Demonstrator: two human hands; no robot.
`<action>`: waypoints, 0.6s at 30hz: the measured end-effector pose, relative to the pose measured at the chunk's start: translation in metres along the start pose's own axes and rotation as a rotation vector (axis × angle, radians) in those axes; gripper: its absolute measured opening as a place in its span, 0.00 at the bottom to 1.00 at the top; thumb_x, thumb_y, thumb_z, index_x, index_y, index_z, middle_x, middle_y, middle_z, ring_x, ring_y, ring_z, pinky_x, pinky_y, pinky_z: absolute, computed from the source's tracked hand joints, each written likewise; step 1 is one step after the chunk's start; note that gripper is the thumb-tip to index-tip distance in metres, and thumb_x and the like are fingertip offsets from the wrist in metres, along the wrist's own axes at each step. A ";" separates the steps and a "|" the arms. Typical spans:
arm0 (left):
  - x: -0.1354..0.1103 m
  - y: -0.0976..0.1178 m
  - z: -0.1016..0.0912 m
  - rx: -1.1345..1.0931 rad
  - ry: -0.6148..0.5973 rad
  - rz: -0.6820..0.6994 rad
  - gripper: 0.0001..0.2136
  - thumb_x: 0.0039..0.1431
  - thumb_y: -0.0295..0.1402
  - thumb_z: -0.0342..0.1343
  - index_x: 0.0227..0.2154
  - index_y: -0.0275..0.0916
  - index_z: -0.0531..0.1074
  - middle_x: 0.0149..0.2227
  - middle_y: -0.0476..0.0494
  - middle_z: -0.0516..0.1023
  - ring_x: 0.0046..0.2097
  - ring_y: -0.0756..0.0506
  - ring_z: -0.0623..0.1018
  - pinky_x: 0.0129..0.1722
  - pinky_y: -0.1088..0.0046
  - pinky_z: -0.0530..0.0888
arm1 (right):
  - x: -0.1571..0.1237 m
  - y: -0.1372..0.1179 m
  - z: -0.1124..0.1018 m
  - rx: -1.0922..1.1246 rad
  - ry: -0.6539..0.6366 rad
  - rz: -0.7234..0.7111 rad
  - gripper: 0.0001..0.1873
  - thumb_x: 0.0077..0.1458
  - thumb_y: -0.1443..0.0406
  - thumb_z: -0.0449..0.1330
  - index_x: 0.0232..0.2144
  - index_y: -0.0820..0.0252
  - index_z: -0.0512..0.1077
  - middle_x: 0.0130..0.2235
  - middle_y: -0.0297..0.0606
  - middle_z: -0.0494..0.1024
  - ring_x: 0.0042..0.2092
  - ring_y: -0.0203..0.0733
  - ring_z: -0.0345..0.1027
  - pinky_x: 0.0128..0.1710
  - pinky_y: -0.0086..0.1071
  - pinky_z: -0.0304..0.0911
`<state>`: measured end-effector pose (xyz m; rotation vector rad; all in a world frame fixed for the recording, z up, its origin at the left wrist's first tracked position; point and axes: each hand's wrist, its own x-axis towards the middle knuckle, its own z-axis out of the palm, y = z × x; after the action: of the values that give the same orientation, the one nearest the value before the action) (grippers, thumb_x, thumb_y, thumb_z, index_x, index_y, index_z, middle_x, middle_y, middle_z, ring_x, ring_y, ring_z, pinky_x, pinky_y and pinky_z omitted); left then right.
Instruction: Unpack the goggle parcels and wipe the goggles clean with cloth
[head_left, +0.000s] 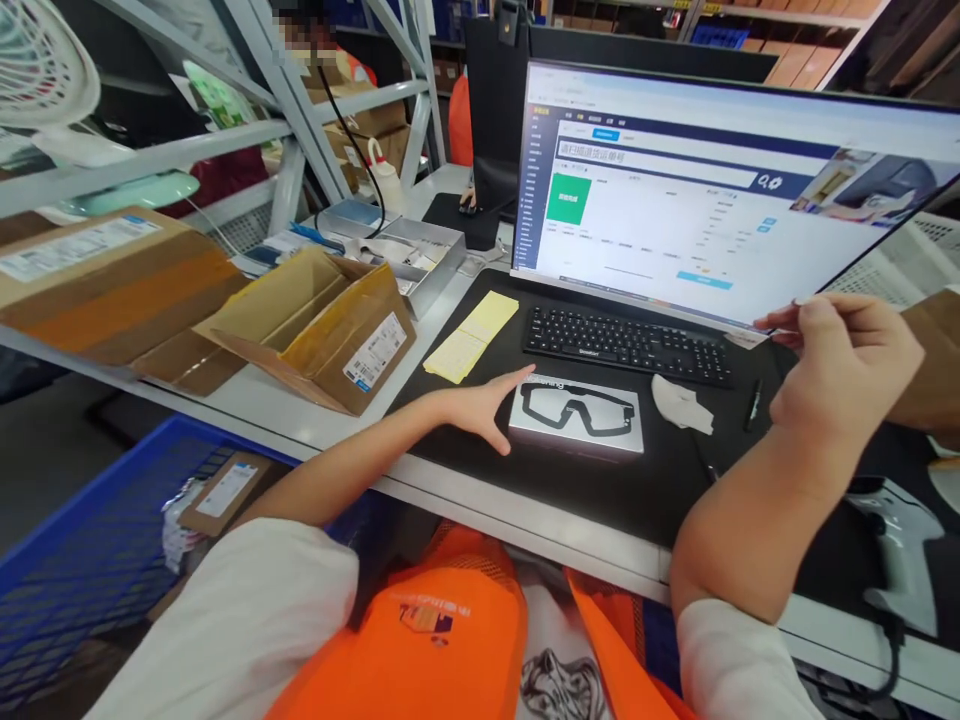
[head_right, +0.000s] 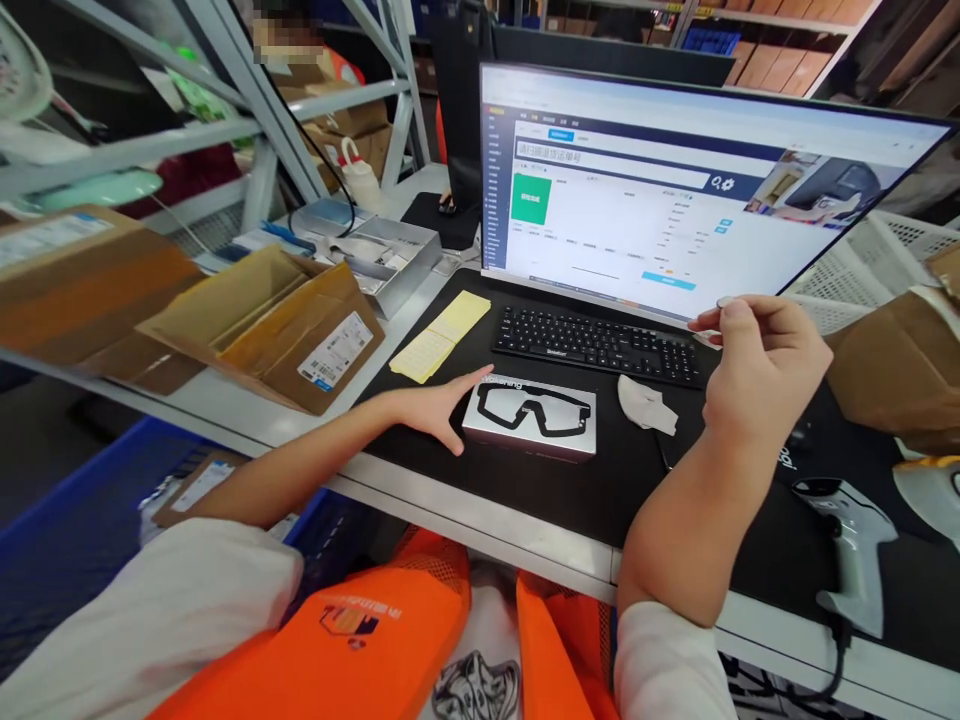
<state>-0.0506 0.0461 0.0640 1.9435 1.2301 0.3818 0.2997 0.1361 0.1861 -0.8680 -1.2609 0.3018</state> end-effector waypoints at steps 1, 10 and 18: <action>0.000 -0.007 0.011 -0.036 0.072 -0.002 0.68 0.37 0.44 0.76 0.74 0.38 0.36 0.76 0.27 0.40 0.76 0.30 0.50 0.74 0.50 0.51 | 0.001 0.000 -0.001 0.016 -0.002 0.006 0.06 0.53 0.70 0.61 0.28 0.61 0.78 0.25 0.39 0.78 0.28 0.42 0.75 0.30 0.35 0.63; 0.024 0.068 0.032 -0.075 0.420 0.261 0.61 0.45 0.45 0.72 0.74 0.47 0.36 0.72 0.32 0.54 0.73 0.31 0.58 0.73 0.47 0.55 | 0.008 0.000 -0.018 0.124 0.048 0.031 0.03 0.50 0.68 0.62 0.28 0.61 0.77 0.25 0.39 0.78 0.28 0.43 0.76 0.29 0.34 0.63; 0.099 0.110 0.049 -0.057 0.378 0.534 0.34 0.54 0.47 0.68 0.61 0.43 0.69 0.71 0.32 0.51 0.75 0.30 0.52 0.73 0.48 0.56 | 0.006 -0.012 -0.028 0.145 0.003 0.099 0.05 0.51 0.65 0.63 0.29 0.62 0.75 0.27 0.38 0.78 0.29 0.39 0.75 0.30 0.31 0.62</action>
<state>0.0959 0.0850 0.1001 2.1980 0.8834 1.0844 0.3243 0.1203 0.1973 -0.8069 -1.1805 0.4648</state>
